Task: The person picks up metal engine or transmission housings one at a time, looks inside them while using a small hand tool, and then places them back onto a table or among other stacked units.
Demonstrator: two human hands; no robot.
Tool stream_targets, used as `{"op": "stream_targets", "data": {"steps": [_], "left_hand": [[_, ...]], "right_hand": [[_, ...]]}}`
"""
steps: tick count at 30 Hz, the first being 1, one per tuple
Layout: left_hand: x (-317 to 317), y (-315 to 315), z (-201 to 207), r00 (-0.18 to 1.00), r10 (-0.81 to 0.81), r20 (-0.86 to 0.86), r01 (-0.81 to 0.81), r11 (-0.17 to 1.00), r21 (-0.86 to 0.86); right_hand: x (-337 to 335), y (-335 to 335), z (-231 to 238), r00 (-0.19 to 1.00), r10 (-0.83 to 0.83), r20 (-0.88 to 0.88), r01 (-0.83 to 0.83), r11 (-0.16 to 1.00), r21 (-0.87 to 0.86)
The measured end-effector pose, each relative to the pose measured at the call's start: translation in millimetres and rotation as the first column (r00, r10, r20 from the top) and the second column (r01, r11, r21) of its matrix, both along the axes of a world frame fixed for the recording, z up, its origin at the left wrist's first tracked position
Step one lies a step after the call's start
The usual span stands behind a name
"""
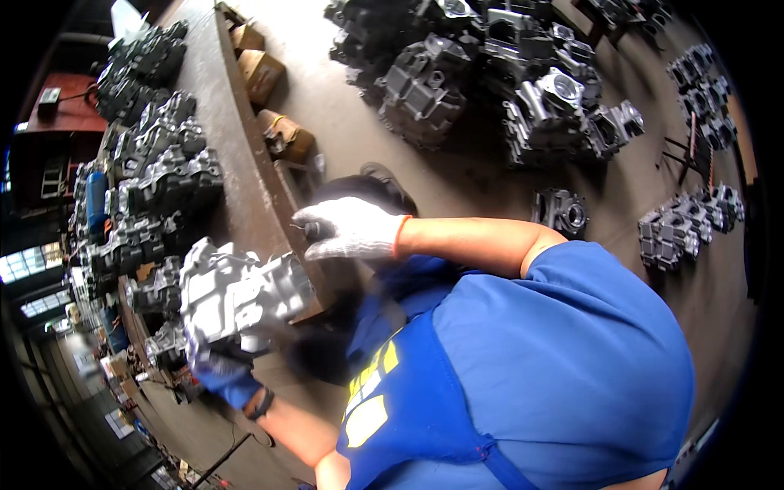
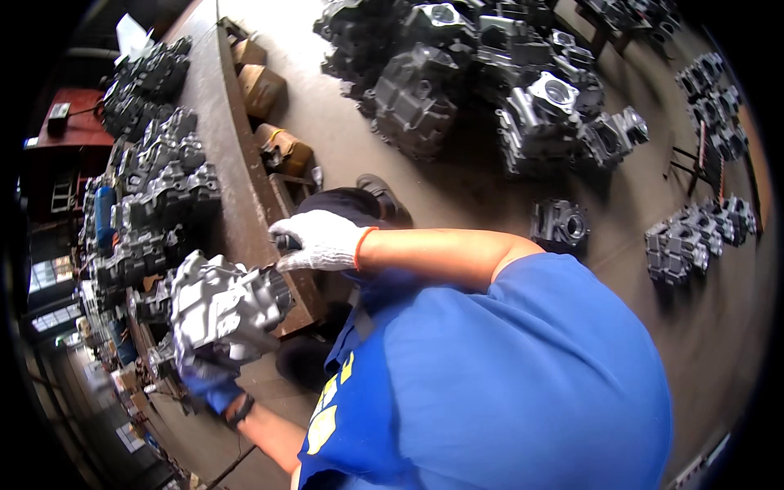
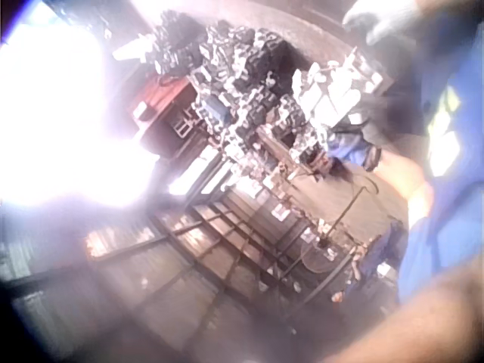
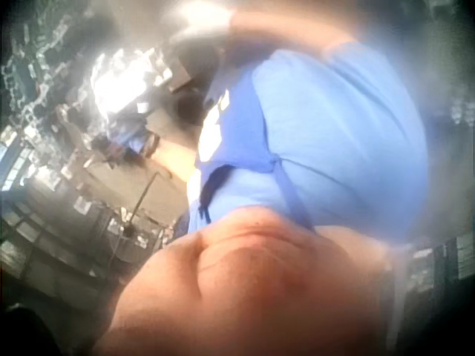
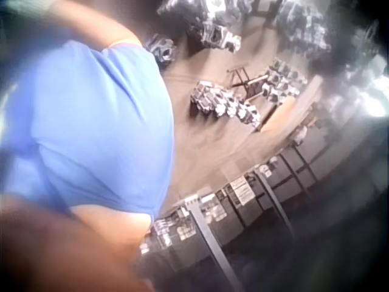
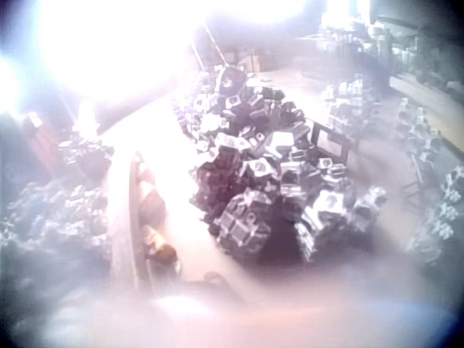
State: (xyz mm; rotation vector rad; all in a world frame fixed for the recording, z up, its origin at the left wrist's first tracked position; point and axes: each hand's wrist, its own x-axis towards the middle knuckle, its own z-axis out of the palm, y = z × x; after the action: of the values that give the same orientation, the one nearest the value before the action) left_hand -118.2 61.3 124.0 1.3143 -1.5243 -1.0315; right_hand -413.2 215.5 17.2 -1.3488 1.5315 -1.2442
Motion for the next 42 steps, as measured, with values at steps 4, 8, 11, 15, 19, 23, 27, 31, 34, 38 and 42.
{"op": "stream_targets", "data": {"steps": [4,8,11,15,19,23,27,31,34,38,42], "left_hand": [[-22.4,40.6,20.9,1.0,-0.018,0.014,0.021,0.975,-0.222],[-47.3,37.2,15.4,0.748,-0.028,0.663,0.568,0.543,-0.618],[-121.8,45.4,10.5,0.589,-0.174,0.789,0.735,0.522,-0.433],[-194.8,71.1,-41.2,0.753,-0.61,-0.246,0.647,0.618,0.446],[-214.2,71.0,-75.7,0.644,-0.659,-0.389,0.761,0.497,0.417],[-187.7,41.5,-87.0,0.59,-0.628,-0.508,0.8,0.372,0.47],[-112.5,14.1,-96.0,0.828,-0.397,-0.397,0.56,0.623,0.546],[-35.3,-7.3,-115.4,0.861,-0.265,-0.433,0.469,0.743,0.478],[-36.4,8.9,-112.2,0.921,-0.13,-0.367,0.312,0.811,0.494],[-8.0,9.0,-114.9,0.935,0.0,-0.353,0.207,0.81,0.549],[6.3,7.5,-131.1,0.886,0.048,-0.462,0.226,0.825,0.518]], "right_hand": [[-17.5,34.0,8.7,0.98,0.025,0.197,0.012,0.983,-0.183],[-44.0,85.6,39.9,0.892,0.046,0.45,0.008,0.993,-0.119],[-56.2,125.4,45.2,0.777,-0.229,0.586,0.256,0.966,0.038],[-84.6,188.6,68.6,0.664,-0.499,0.556,0.429,0.864,0.263],[-102.8,256.0,41.8,0.583,-0.728,0.362,0.594,0.685,0.422],[-113.6,322.3,-41.1,0.6,-0.779,-0.183,0.736,0.448,0.508],[-138.8,368.5,-109.8,0.533,-0.671,-0.516,0.824,0.273,0.496],[-157.9,398.5,-181.1,0.545,-0.782,-0.302,0.747,0.289,0.599],[-170.4,485.9,-263.2,0.607,-0.74,-0.29,0.608,0.197,0.769],[-180.0,515.5,-300.0,0.032,-0.986,0.161,0.438,0.159,0.885],[-219.7,438.9,-277.5,0.443,-0.896,-0.031,0.504,0.22,0.835]]}}
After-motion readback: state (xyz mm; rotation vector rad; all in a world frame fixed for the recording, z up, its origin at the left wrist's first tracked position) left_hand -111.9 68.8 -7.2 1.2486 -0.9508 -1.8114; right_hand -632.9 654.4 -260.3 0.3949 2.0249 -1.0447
